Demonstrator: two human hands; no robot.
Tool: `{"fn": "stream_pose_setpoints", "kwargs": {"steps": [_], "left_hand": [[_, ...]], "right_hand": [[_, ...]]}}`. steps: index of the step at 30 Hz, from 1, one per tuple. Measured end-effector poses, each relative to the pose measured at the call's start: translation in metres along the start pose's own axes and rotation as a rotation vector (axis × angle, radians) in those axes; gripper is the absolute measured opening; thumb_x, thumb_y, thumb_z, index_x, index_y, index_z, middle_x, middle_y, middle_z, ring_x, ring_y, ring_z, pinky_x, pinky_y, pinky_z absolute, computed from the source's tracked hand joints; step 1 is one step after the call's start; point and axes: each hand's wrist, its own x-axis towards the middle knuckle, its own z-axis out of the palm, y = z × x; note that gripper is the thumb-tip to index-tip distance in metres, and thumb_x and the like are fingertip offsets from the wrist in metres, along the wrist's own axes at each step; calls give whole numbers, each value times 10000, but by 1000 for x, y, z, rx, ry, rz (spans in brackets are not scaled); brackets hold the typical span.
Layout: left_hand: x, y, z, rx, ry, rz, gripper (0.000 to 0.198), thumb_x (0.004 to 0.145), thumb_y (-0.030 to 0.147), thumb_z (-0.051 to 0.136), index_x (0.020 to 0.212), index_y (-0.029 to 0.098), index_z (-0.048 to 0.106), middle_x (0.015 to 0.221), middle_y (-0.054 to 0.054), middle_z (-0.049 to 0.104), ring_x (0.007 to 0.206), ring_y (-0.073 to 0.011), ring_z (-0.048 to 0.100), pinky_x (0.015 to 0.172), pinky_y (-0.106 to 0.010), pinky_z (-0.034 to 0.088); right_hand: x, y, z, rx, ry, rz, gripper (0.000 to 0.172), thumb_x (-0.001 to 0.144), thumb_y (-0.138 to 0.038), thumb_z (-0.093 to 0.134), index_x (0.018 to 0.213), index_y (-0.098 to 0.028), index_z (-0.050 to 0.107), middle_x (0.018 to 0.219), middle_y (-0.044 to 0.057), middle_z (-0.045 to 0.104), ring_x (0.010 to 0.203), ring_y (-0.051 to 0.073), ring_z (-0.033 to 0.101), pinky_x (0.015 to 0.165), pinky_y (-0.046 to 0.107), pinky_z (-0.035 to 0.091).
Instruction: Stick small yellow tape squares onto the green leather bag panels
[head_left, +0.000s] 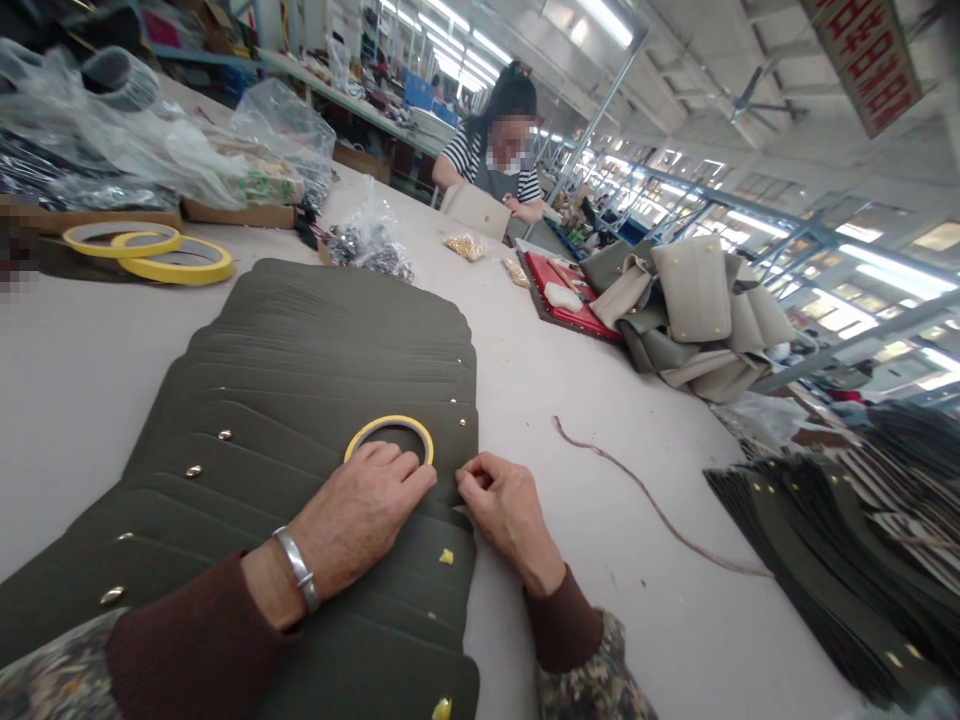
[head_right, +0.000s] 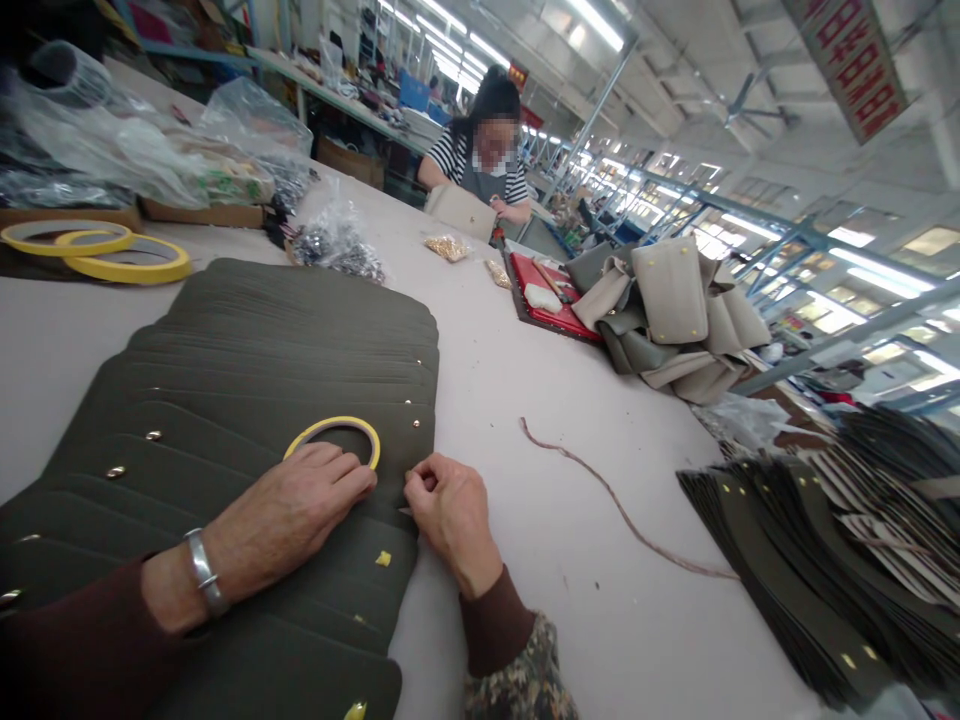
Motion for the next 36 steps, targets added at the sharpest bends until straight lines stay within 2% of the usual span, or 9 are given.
{"fn": "stream_pose_setpoints", "kwargs": {"steps": [5, 7, 10, 14, 19, 23, 28, 33, 36], "left_hand": [[-2, -5, -6, -42, 100, 43, 172, 913, 105, 474, 933, 200, 616, 822, -22, 619, 759, -196, 564, 726, -348, 471], [-4, -9, -4, -81, 160, 48, 208, 944, 126, 437, 1036, 199, 609, 848, -21, 647, 762, -172, 599, 703, -304, 491], [-6, -12, 0, -138, 253, 82, 265, 983, 179, 398, 1201, 202, 547, 924, -32, 698, 792, -146, 654, 699, -251, 521], [-7, -8, 5, -141, 267, 100, 391, 1006, 253, 387, 1393, 194, 378, 1059, -63, 728, 876, -146, 703, 767, -244, 553], [-7, -1, 5, -153, 260, 63, 336, 1012, 276, 372, 1323, 159, 419, 1087, -87, 733, 917, -157, 718, 767, -235, 558], [-6, 1, 0, -175, 283, 68, 255, 1013, 233, 344, 1205, 172, 499, 982, -50, 740, 815, -139, 717, 683, -218, 541], [-4, 2, -3, -183, 241, 14, 217, 987, 190, 374, 955, 198, 588, 776, 0, 671, 657, -125, 649, 593, -216, 488], [-5, 8, 0, -164, 287, 21, 229, 973, 157, 384, 886, 196, 592, 701, 13, 587, 614, -123, 579, 562, -229, 427], [-6, 10, -1, -146, 306, 38, 201, 974, 165, 407, 886, 196, 585, 707, 16, 581, 631, -126, 564, 582, -240, 419]], "right_hand": [[-10, 6, -12, 109, -240, -27, 125, 754, -171, 618, 683, -187, 720, 577, -22, 658, 523, 111, 561, 495, 201, 351], [-12, 7, -14, 166, -258, -55, 129, 766, -182, 629, 675, -190, 720, 584, -20, 663, 528, 115, 565, 499, 204, 368], [-14, 5, -11, 310, -86, -114, 113, 817, -203, 624, 794, -187, 734, 700, 5, 703, 601, 127, 597, 580, 225, 445], [-16, -4, -7, 418, 82, -354, 171, 851, -173, 608, 994, -186, 700, 887, 47, 706, 753, 148, 632, 731, 259, 509], [-16, -11, -1, 339, 134, -564, 154, 887, -139, 552, 951, -190, 682, 889, 72, 715, 837, 165, 658, 784, 271, 527], [-14, -10, 5, 187, 225, -614, 177, 875, -139, 504, 847, -199, 668, 760, 50, 703, 708, 158, 647, 682, 263, 515], [-18, -16, 7, 187, 262, -459, 162, 812, -159, 523, 735, -198, 660, 656, 26, 669, 581, 133, 602, 593, 243, 482], [-16, -24, 10, 597, 70, -12, 99, 756, -227, 587, 693, -177, 644, 560, -15, 625, 475, 108, 560, 477, 208, 457], [-5, -15, 8, 787, 26, 222, 131, 709, -289, 636, 684, -161, 630, 496, -36, 588, 399, 94, 532, 399, 188, 420]]}}
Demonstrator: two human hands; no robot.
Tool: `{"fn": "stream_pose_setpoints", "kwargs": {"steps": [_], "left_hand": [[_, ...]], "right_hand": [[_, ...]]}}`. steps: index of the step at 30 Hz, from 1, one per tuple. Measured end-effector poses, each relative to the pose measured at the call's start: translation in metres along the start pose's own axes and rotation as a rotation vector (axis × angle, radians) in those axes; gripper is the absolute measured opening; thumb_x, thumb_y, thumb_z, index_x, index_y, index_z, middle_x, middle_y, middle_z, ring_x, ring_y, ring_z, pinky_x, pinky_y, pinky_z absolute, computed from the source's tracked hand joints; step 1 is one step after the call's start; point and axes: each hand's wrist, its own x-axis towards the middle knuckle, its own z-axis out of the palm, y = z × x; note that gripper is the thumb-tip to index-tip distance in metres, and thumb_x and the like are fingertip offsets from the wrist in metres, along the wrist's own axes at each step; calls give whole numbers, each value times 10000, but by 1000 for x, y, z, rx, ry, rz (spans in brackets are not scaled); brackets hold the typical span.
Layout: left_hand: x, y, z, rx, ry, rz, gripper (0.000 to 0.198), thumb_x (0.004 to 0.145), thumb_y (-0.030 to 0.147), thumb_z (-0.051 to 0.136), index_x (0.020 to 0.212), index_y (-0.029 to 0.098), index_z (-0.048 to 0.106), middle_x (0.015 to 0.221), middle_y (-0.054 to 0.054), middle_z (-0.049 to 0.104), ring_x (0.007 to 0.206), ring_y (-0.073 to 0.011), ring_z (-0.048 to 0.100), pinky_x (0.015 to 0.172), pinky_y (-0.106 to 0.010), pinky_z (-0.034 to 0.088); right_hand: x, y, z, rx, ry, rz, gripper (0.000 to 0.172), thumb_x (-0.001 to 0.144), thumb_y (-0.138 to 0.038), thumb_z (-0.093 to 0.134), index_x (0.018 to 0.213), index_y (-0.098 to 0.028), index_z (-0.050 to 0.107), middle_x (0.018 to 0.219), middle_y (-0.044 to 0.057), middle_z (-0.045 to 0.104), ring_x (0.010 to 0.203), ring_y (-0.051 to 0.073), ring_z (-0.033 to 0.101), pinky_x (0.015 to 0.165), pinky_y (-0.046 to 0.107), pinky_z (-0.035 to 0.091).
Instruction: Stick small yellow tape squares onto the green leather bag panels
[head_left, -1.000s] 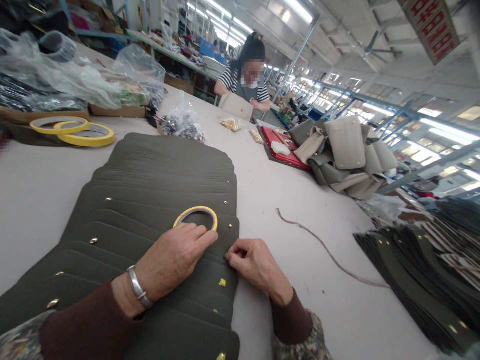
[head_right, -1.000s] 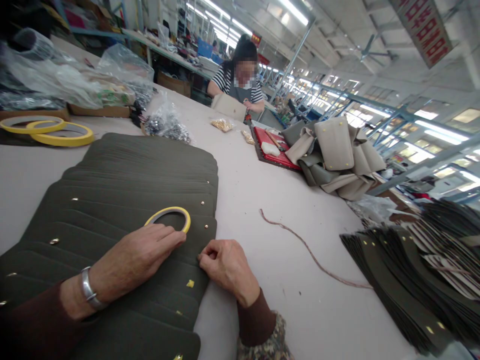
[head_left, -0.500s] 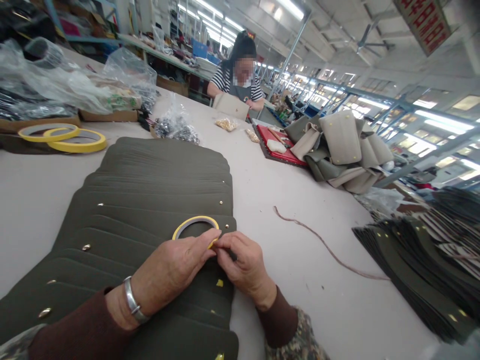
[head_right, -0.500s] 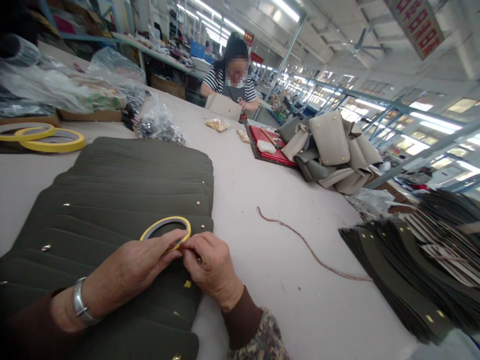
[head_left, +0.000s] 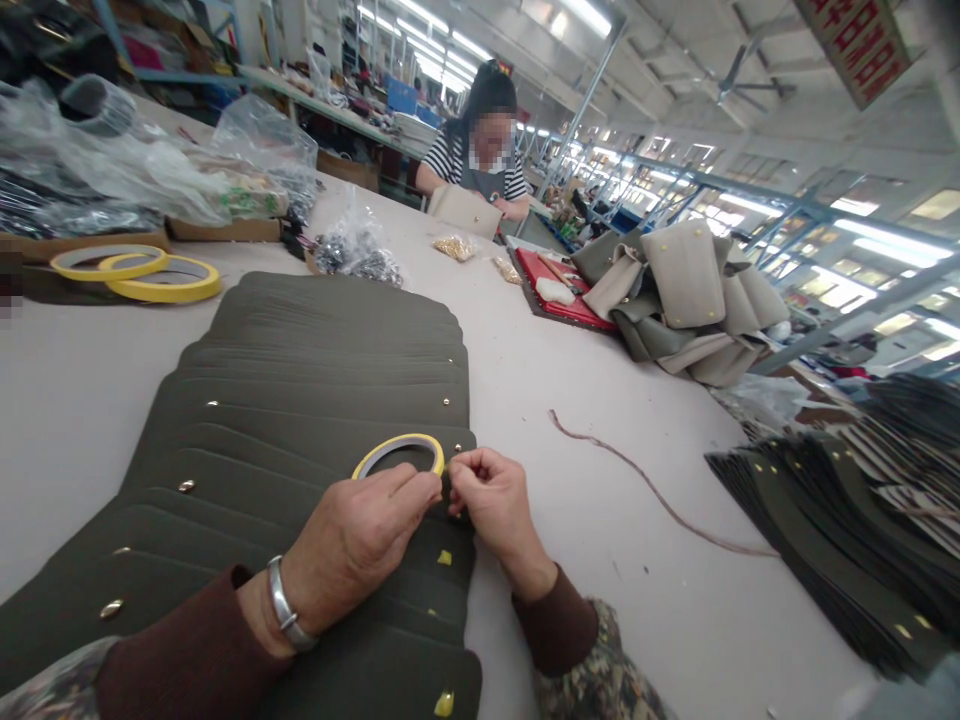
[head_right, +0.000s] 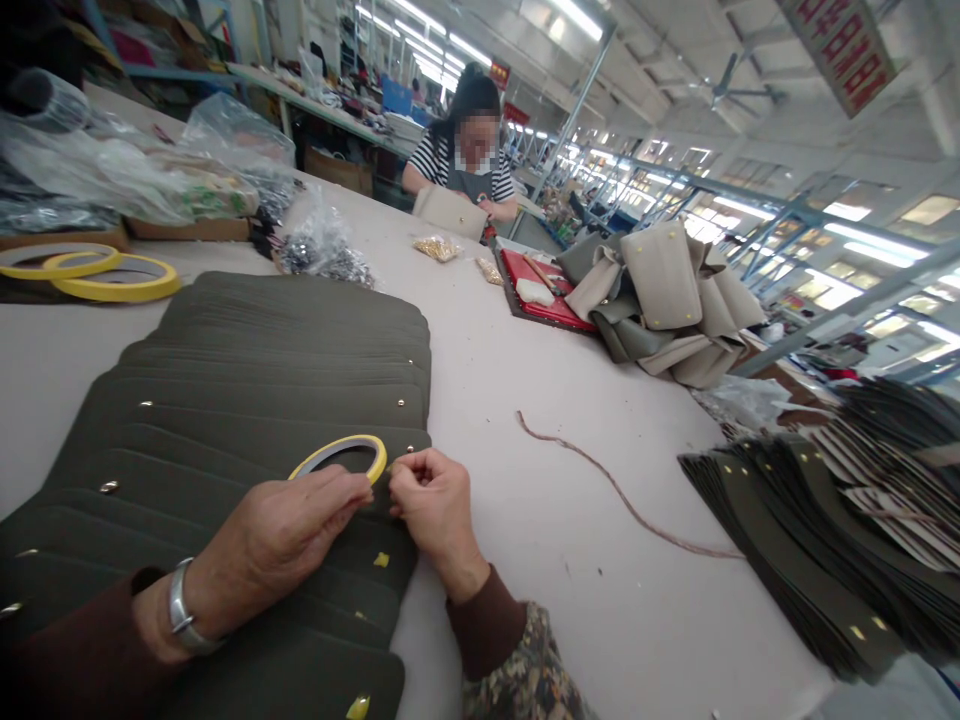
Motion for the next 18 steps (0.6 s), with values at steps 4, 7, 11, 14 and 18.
{"fn": "stream_pose_setpoints", "kwargs": {"steps": [4, 7, 11, 14, 18], "left_hand": [[4, -3, -5, 159, -204, -36, 134, 922, 110, 495, 910, 196, 598, 829, -18, 636, 754, -179, 593, 660, -290, 457], [9, -5, -9, 225, -389, -73, 133, 901, 99, 525, 923, 197, 612, 907, -44, 654, 833, -227, 596, 721, -353, 480], [11, -2, -12, 202, -492, -81, 152, 910, 102, 504, 934, 202, 616, 905, -44, 651, 812, -236, 583, 727, -383, 476], [11, -2, -11, 181, -494, -84, 146, 914, 110, 506, 933, 200, 620, 900, -47, 648, 805, -229, 572, 724, -374, 463], [10, -4, -9, 175, -471, -83, 136, 917, 125, 512, 932, 201, 623, 895, -46, 644, 803, -225, 564, 727, -371, 447]], "right_hand": [[14, 7, -20, 80, -37, 118, 250, 681, -370, 725, 737, -130, 678, 545, -15, 631, 419, 78, 554, 423, 175, 442], [15, 11, -29, 100, -99, 140, 312, 688, -411, 758, 782, -119, 701, 599, 3, 661, 460, 70, 571, 479, 176, 475], [12, 14, -32, 33, -132, 132, 294, 718, -411, 740, 755, -123, 692, 576, -1, 643, 458, 76, 559, 478, 183, 469], [9, 15, -29, -110, -151, 76, 228, 770, -363, 685, 782, -136, 708, 568, -15, 622, 473, 88, 549, 477, 192, 460], [6, 14, -23, -356, -129, -89, 153, 811, -266, 616, 776, -162, 722, 611, -6, 655, 530, 116, 569, 509, 214, 442]]}}
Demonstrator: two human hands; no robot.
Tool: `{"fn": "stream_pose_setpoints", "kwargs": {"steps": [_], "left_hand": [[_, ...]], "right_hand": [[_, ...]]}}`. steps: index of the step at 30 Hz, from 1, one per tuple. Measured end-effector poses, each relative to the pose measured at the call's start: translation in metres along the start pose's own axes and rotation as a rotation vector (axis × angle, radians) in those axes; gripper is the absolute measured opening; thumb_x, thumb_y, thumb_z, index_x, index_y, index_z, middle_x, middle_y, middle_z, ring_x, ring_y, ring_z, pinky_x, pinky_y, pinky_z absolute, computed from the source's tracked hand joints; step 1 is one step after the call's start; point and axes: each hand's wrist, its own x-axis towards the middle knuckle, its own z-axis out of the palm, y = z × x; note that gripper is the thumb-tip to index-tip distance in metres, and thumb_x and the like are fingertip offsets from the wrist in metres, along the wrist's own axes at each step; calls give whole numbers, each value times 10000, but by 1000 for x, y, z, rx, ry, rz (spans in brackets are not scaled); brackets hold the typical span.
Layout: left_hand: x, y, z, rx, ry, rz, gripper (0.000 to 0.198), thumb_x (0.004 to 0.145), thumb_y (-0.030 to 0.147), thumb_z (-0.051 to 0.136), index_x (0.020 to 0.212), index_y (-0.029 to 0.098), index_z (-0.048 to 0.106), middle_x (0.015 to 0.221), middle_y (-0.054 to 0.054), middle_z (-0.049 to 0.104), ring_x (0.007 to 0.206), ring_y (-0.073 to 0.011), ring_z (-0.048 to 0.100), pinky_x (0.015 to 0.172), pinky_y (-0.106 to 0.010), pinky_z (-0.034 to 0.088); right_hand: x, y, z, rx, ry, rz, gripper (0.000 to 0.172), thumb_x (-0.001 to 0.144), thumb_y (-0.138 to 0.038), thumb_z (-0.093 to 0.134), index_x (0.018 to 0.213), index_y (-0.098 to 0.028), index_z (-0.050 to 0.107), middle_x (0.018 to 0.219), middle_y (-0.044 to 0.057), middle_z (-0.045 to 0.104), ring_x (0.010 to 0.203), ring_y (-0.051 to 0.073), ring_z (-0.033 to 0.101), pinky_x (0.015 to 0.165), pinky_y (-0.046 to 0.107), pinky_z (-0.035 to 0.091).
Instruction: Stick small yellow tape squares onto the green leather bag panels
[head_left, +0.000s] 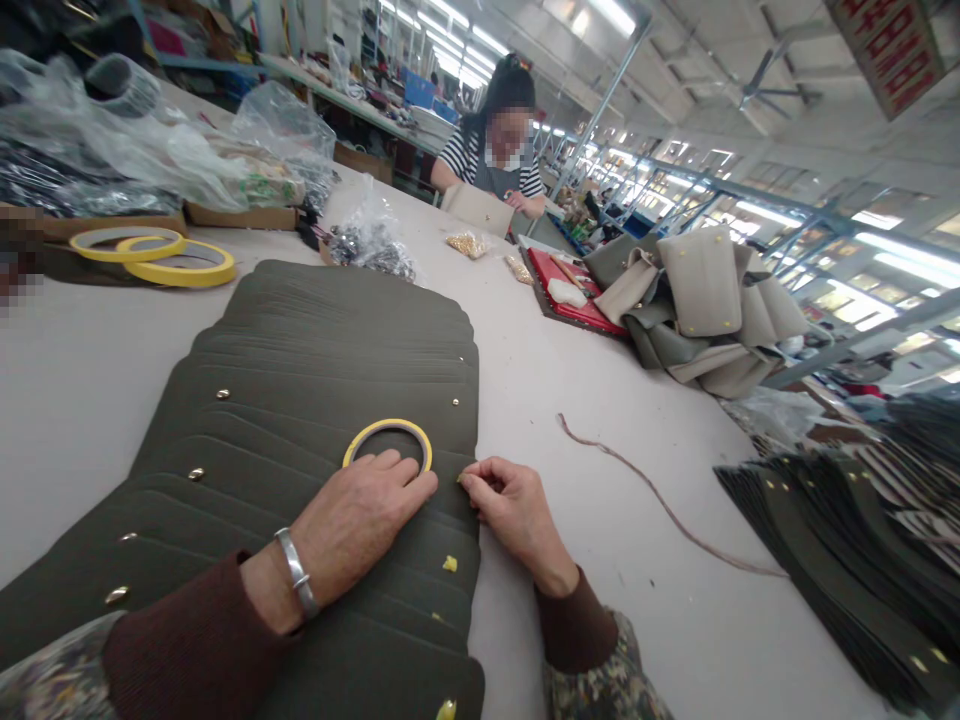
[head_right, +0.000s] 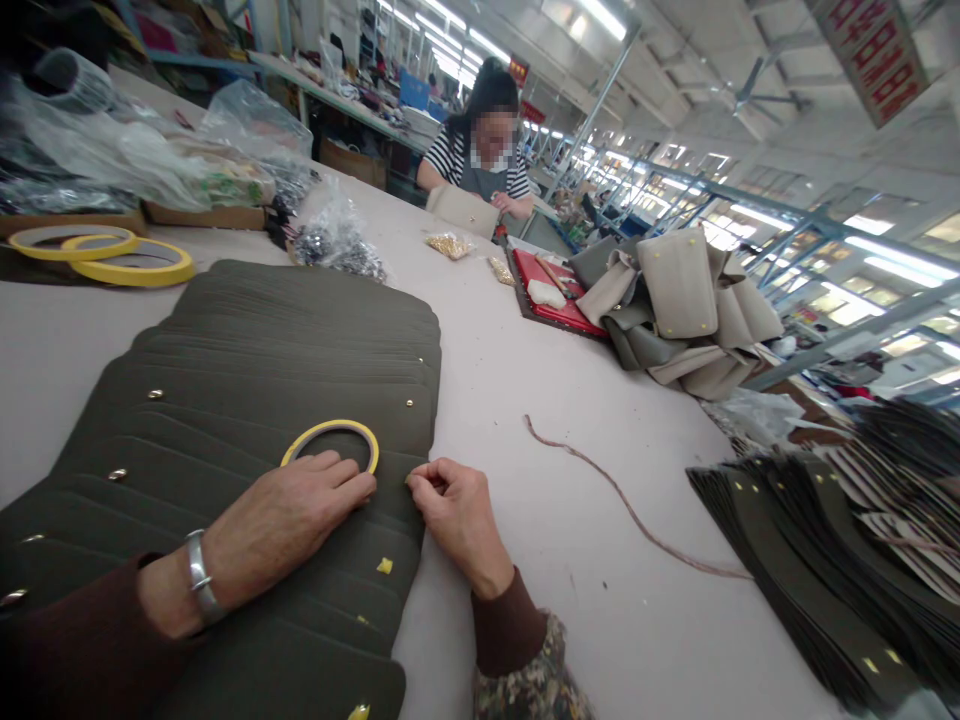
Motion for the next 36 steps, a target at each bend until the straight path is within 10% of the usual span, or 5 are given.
{"fn": "stream_pose_setpoints", "kwargs": {"steps": [10, 26, 36], "left_hand": [[-1, -1, 3, 42, 31, -5, 141, 930, 135, 492, 938, 214, 609, 888, -36, 639, 805, -231, 564, 733, -381, 427], [-2, -4, 6, 54, 128, 34, 123, 901, 113, 516, 894, 208, 595, 837, -31, 632, 757, -224, 563, 699, -372, 446], [-5, -16, 15, -174, 484, 138, 319, 994, 250, 421, 1301, 174, 464, 1071, -52, 715, 919, -147, 685, 810, -248, 532]], "right_hand": [[-1, 0, 0, -281, 79, -138, 176, 840, -236, 649, 1012, -198, 657, 614, -40, 635, 568, 144, 589, 605, 248, 437], [-2, -8, 8, -450, 92, -202, 128, 831, -203, 631, 724, -193, 701, 674, 4, 677, 613, 132, 593, 614, 229, 401], [-6, -7, 6, -237, 36, -211, 95, 806, -165, 654, 893, -188, 682, 657, -26, 649, 574, 125, 576, 604, 237, 452]]}}
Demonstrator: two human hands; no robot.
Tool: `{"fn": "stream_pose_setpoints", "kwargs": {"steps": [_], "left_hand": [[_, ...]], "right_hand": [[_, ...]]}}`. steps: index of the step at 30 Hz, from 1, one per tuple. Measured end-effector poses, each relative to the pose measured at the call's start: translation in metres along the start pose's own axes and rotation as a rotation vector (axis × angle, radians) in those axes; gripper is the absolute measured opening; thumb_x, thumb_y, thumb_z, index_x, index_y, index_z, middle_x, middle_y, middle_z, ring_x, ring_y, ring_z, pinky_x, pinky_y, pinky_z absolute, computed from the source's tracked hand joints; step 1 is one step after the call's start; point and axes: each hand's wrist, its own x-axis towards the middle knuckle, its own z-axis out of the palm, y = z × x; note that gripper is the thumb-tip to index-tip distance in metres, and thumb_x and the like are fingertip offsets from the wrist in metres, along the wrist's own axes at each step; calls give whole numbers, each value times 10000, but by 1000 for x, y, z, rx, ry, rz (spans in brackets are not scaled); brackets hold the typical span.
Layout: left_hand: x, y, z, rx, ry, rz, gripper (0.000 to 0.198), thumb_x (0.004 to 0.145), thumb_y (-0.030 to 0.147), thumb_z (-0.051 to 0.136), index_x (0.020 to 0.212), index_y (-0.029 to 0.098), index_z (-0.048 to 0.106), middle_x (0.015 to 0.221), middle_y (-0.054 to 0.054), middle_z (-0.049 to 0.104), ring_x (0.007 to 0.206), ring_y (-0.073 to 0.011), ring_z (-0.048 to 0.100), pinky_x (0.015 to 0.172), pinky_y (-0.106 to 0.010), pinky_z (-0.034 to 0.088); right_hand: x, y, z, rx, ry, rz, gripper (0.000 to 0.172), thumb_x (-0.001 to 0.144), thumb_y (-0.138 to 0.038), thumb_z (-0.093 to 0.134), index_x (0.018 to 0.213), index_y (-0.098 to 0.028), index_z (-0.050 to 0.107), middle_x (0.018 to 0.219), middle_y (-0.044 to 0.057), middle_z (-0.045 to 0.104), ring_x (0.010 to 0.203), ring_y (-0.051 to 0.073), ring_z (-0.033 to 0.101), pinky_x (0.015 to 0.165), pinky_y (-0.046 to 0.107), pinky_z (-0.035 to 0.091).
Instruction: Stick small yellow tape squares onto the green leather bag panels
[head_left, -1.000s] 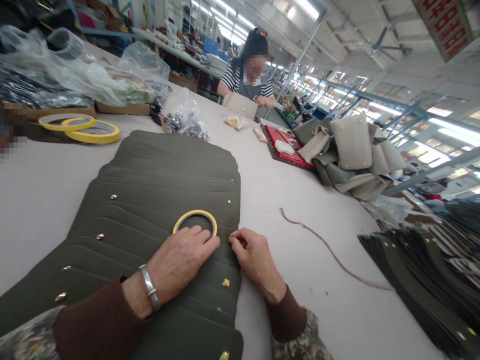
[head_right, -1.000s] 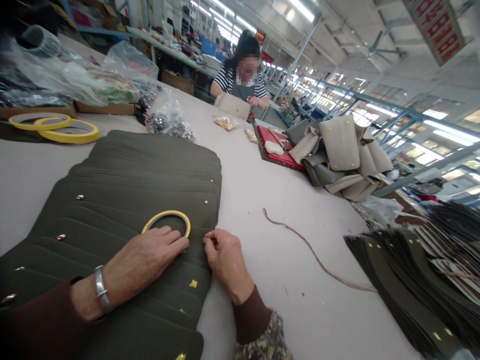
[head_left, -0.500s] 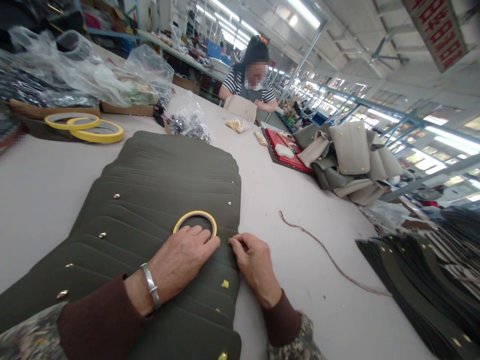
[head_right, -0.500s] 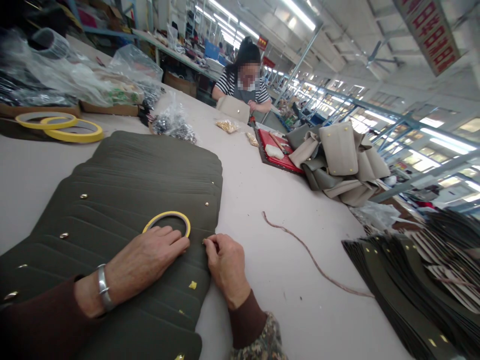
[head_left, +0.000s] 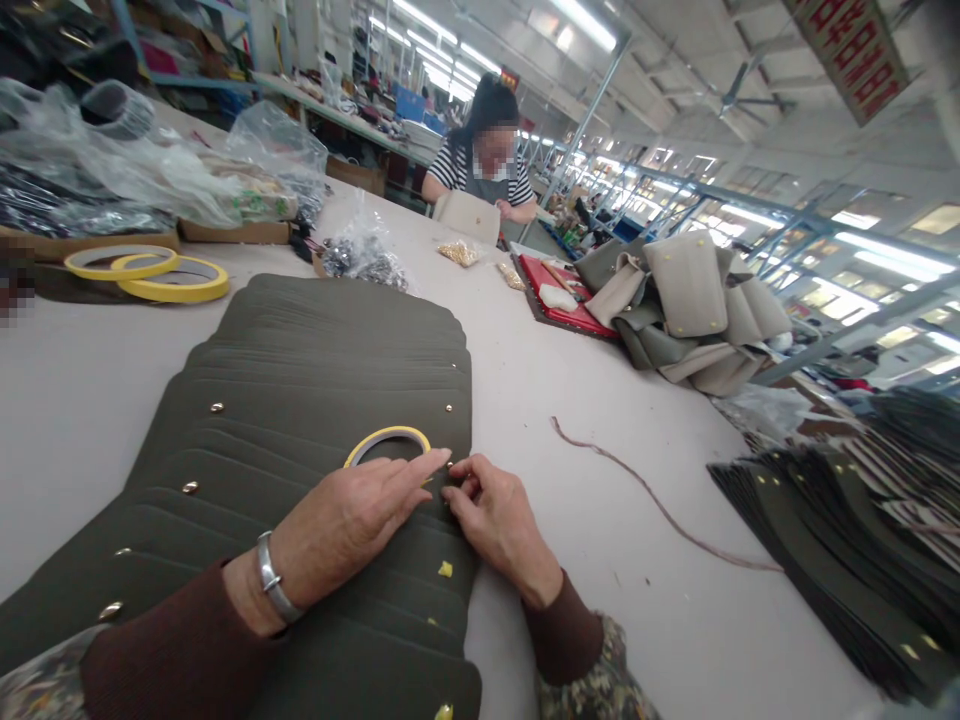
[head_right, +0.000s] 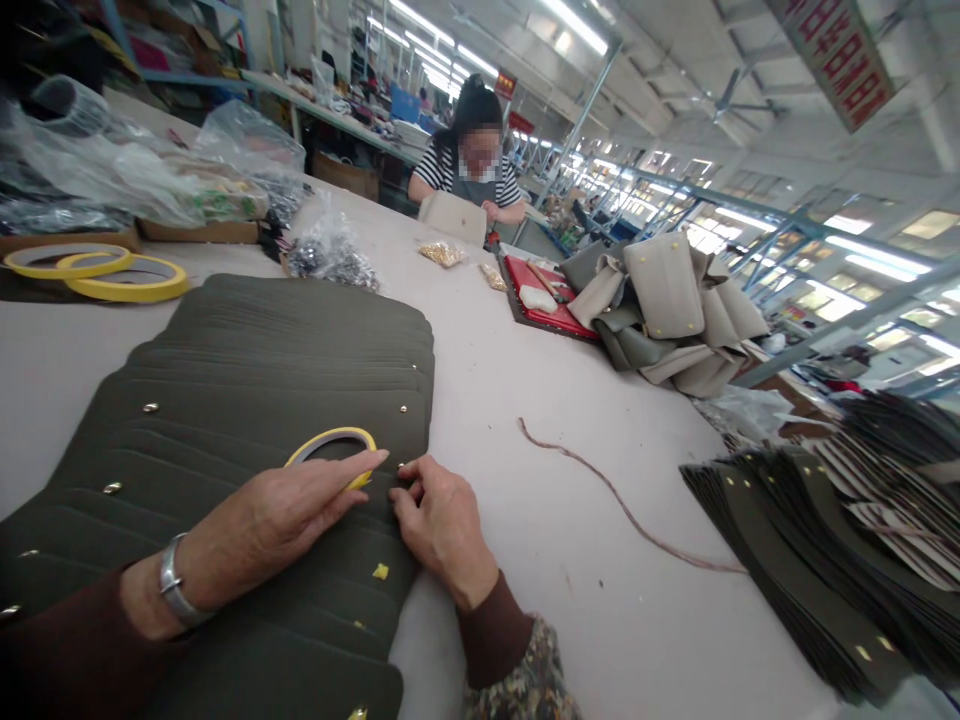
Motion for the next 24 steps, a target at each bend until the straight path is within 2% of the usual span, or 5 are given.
{"fn": "stream_pose_setpoints", "kwargs": {"steps": [6, 10, 13, 20, 24], "left_hand": [[0, 3, 7, -3, -14, -31, 317, 1005, 307, 385, 1275, 158, 459, 1123, -79, 720, 984, -161, 702, 830, -241, 550], [1, 6, 5, -45, -4, -18, 292, 1009, 300, 379, 1246, 159, 473, 1115, -76, 717, 990, -150, 696, 853, -226, 541], [3, 9, 1, -81, -39, 2, 242, 1009, 253, 363, 1181, 180, 517, 1016, -49, 721, 909, -141, 696, 802, -228, 544], [6, 10, -1, 3, -49, -64, 200, 978, 186, 385, 951, 208, 582, 790, -1, 637, 656, -147, 622, 576, -249, 471], [7, 13, 0, 56, 18, -63, 209, 965, 169, 403, 866, 214, 582, 716, 14, 578, 589, -146, 564, 524, -258, 407]], "right_hand": [[-1, -11, 1, 191, 132, -380, 158, 861, -143, 611, 1000, -170, 681, 896, 61, 696, 782, 150, 634, 725, 253, 516], [0, -12, 3, 105, 143, -555, 136, 884, -112, 560, 919, -174, 676, 870, 76, 704, 819, 160, 650, 763, 264, 524], [0, -11, 6, 19, 224, -595, 133, 854, -101, 542, 818, -174, 647, 723, 45, 671, 669, 144, 622, 648, 244, 500], [-3, -16, 11, -6, 314, -471, 135, 779, -111, 536, 712, -171, 636, 611, 7, 625, 534, 114, 564, 550, 223, 448], [-1, -24, 14, 289, 199, -100, 100, 764, -187, 579, 686, -172, 638, 565, -13, 613, 481, 103, 543, 492, 211, 442]]}}
